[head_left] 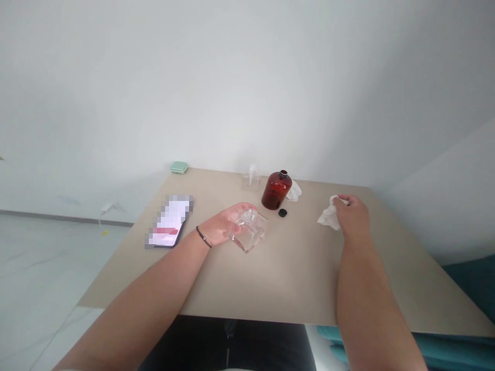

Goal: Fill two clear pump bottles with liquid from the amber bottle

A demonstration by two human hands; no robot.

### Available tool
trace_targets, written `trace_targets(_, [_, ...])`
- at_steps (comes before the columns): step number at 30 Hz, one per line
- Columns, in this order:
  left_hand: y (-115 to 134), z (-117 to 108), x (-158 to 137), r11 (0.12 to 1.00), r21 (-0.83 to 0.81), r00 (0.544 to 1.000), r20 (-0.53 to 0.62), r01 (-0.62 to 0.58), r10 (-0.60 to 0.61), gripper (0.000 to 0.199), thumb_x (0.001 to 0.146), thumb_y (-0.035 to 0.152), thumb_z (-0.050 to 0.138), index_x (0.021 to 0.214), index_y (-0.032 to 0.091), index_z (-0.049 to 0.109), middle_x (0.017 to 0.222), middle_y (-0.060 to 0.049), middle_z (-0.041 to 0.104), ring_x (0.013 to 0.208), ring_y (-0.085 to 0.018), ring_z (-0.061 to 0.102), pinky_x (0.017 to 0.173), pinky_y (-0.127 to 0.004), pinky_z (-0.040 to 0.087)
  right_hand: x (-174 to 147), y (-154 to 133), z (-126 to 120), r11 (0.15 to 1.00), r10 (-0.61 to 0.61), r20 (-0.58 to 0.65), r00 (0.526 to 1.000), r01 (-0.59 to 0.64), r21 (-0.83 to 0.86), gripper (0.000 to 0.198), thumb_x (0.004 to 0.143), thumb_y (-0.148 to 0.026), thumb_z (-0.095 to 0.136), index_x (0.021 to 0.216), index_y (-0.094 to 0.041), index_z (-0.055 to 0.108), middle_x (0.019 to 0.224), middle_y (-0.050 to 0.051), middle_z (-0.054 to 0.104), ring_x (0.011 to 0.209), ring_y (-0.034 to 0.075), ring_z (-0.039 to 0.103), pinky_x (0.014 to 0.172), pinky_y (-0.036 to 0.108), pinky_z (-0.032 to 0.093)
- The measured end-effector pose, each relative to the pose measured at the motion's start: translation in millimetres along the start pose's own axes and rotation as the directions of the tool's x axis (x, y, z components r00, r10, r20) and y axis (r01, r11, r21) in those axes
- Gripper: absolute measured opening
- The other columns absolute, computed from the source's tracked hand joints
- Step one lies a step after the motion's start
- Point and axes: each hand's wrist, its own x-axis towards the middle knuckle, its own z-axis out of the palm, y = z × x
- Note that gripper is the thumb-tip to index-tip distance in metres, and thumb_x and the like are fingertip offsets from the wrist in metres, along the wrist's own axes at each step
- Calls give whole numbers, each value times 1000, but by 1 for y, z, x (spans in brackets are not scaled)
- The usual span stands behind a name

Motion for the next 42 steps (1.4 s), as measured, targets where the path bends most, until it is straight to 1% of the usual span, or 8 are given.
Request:
trace_targets(4, [-1,1,1,997,66,992,-115,-49,56,67,56,22,91,114,22,58,105,-5,65,89,-22,66,72,-32,55,2,8,6,985,22,21,1000,-18,-170,40,80,-43,63,108,-17,72,106,18,68,101,34,62,88,47,44])
trace_targets(8, [-3,1,3,986,150,973,-207,-69,100,67,54,20,92,110,23,55,102,-1,60,84,-17,64,65,-26,56,-8,-3,24,933,-233,-107,967,191,-303,44,86,-39,57,126,-22,65,138,18,55,127,37,49,103,54,35])
trace_targets(10, [-4,1,4,978,191,964,-234,-85,129,67,54,20,92,109,23,54,104,-1,58,87,-17,62,65,-26,57,-12,-9,37,886,-379,-75,922,339,-315,40,89,-28,49,125,-22,65,135,15,58,126,32,50,108,52,30])
trace_targets(12, [-4,0,5,973,216,957,-254,-87,141,68,54,20,91,110,24,53,108,-1,56,89,-17,61,63,-27,59,-13,-14,49,834,-448,73,891,447,-323,42,90,-19,44,125,-23,66,129,13,63,121,29,54,110,51,28])
trace_targets(16, [-4,-1,5,966,247,945,-288,-80,152,70,56,21,90,113,25,50,112,-1,53,86,-15,60,59,-23,57,-15,-21,64,767,-420,354,836,535,-354,52,88,-13,40,132,-30,62,130,11,63,121,30,55,110,58,26])
trace_targets(27, [-3,1,7,956,284,938,-307,-72,162,68,55,19,88,111,25,49,107,-1,52,87,-15,58,58,-21,55,-25,-32,67,650,-416,480,772,622,-437,54,87,-15,43,133,-38,61,128,8,65,124,34,53,109,75,9])
trace_targets(34, [-4,0,5,953,301,939,-313,-43,141,67,58,21,87,113,26,48,110,0,50,84,-14,58,56,-21,54,-28,-31,58,753,-457,300,837,544,-370,51,84,-15,43,129,-29,63,127,10,66,121,31,56,112,67,16])
trace_targets(42, [-2,5,7,944,327,936,-318,-45,154,68,54,19,89,110,25,50,111,-1,52,85,-13,56,65,-22,50,-41,-39,29,854,-520,-131,844,515,-73,33,87,-24,50,115,-19,66,101,10,73,85,23,65,103,50,37])
